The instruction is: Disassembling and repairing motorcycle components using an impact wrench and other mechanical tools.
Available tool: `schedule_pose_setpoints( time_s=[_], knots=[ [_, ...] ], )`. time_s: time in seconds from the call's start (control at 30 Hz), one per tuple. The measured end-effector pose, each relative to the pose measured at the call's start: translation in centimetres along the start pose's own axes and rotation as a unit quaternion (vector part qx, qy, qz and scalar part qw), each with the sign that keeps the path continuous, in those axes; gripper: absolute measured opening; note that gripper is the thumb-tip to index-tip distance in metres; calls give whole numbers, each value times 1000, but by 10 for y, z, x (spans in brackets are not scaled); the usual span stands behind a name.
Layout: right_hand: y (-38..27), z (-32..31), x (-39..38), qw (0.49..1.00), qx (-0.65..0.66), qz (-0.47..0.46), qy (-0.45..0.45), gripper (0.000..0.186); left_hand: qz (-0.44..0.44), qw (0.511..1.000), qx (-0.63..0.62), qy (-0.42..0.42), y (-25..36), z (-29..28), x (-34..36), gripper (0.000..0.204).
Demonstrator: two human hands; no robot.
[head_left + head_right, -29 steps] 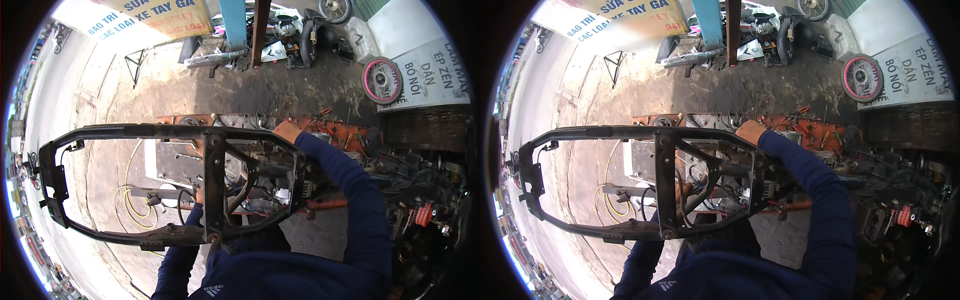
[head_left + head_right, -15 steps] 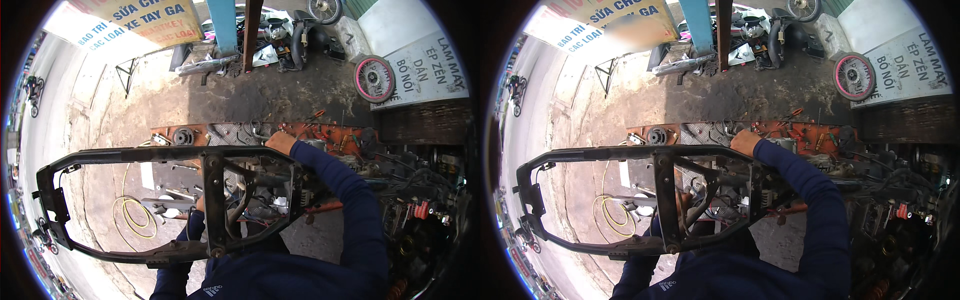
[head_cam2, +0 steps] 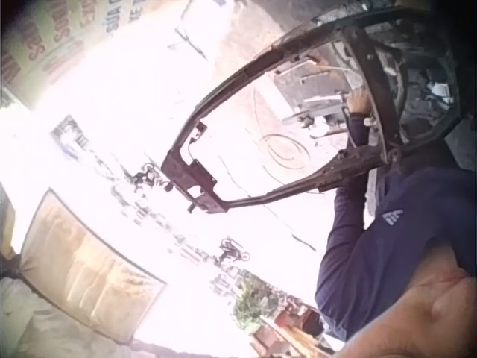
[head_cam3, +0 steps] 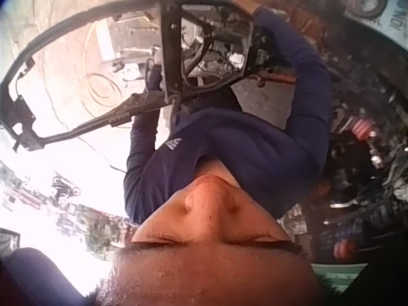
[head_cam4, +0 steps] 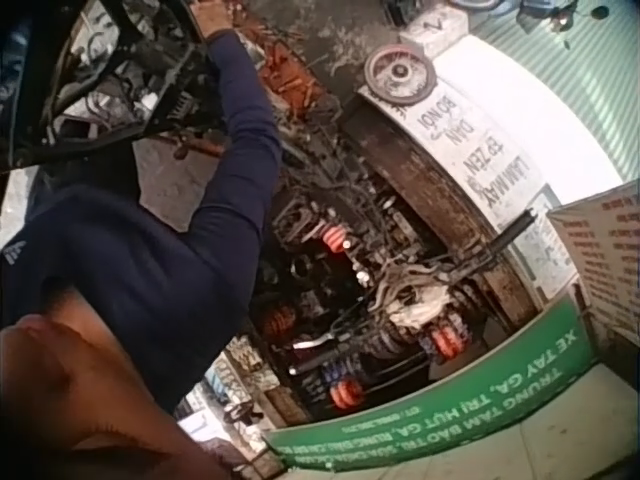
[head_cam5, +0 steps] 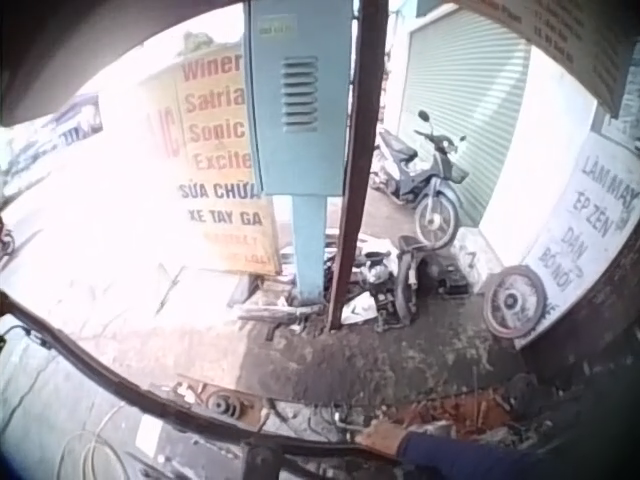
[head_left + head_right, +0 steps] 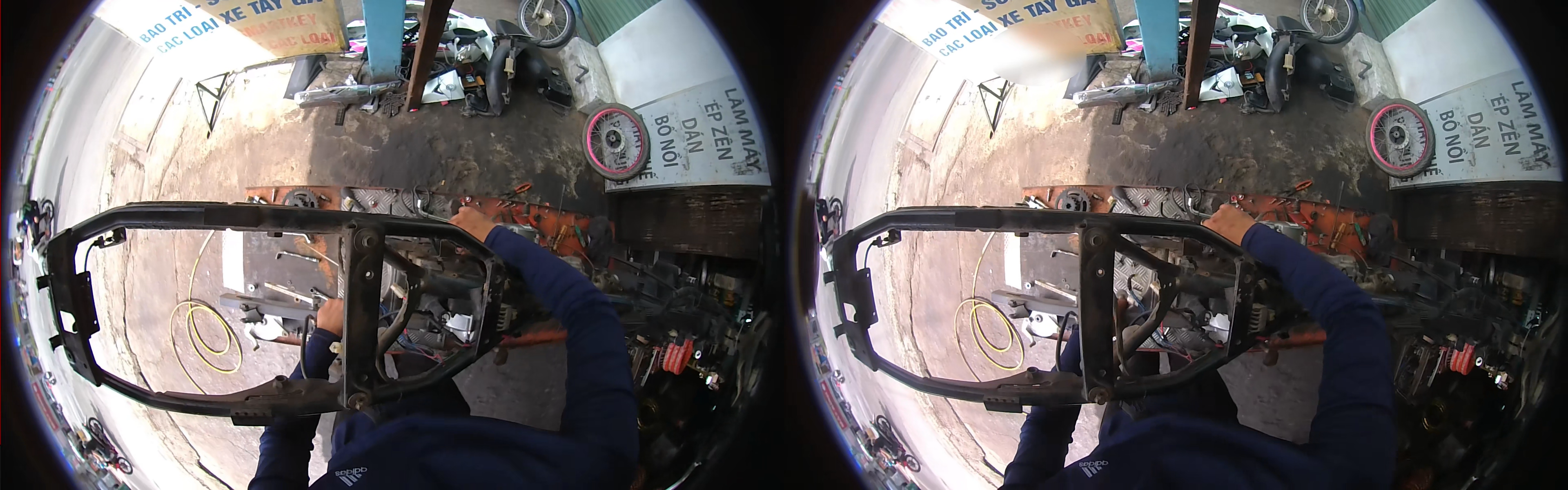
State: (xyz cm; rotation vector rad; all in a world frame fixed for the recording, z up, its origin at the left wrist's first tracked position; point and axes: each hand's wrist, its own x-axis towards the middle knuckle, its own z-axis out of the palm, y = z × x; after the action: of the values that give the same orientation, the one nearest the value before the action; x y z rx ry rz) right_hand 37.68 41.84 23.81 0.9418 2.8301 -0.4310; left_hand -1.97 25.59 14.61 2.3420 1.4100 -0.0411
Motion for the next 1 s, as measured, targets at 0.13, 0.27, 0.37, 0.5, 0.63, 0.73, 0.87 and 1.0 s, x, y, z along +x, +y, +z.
schedule_pose_setpoints(
  time_s=[0.13,0.27,0.37,0.5,0.63,0.73,0.87,1.0],
  knots=[
    [-7,-13,7,1000,-18,1,-4,12,-47,998,7,-36,-9,28,-24,19],
    [-2,13,-6,999,-31,34,12,12,-54,994,-77,-60,7,9,-9,19],
    [-5,8,-2,1000,0,22,12,12,-42,988,-124,-77,13,-23,2,21],
    [-8,-13,2,999,35,13,-11,13,-26,988,-113,-98,-18,-47,9,22],
    [-7,-7,3,999,33,10,-17,13,-7,989,-101,-110,-25,-57,7,22],
    [3,6,-4,999,29,18,-8,13,17,989,-97,-109,-16,-59,17,23],
    [-2,1,1,1000,12,1,-13,13,26,990,-81,-115,-12,-66,-1,23],
    [-3,-6,1,999,27,19,-27,13,41,991,-61,-113,-21,-78,16,24]
  ],
)
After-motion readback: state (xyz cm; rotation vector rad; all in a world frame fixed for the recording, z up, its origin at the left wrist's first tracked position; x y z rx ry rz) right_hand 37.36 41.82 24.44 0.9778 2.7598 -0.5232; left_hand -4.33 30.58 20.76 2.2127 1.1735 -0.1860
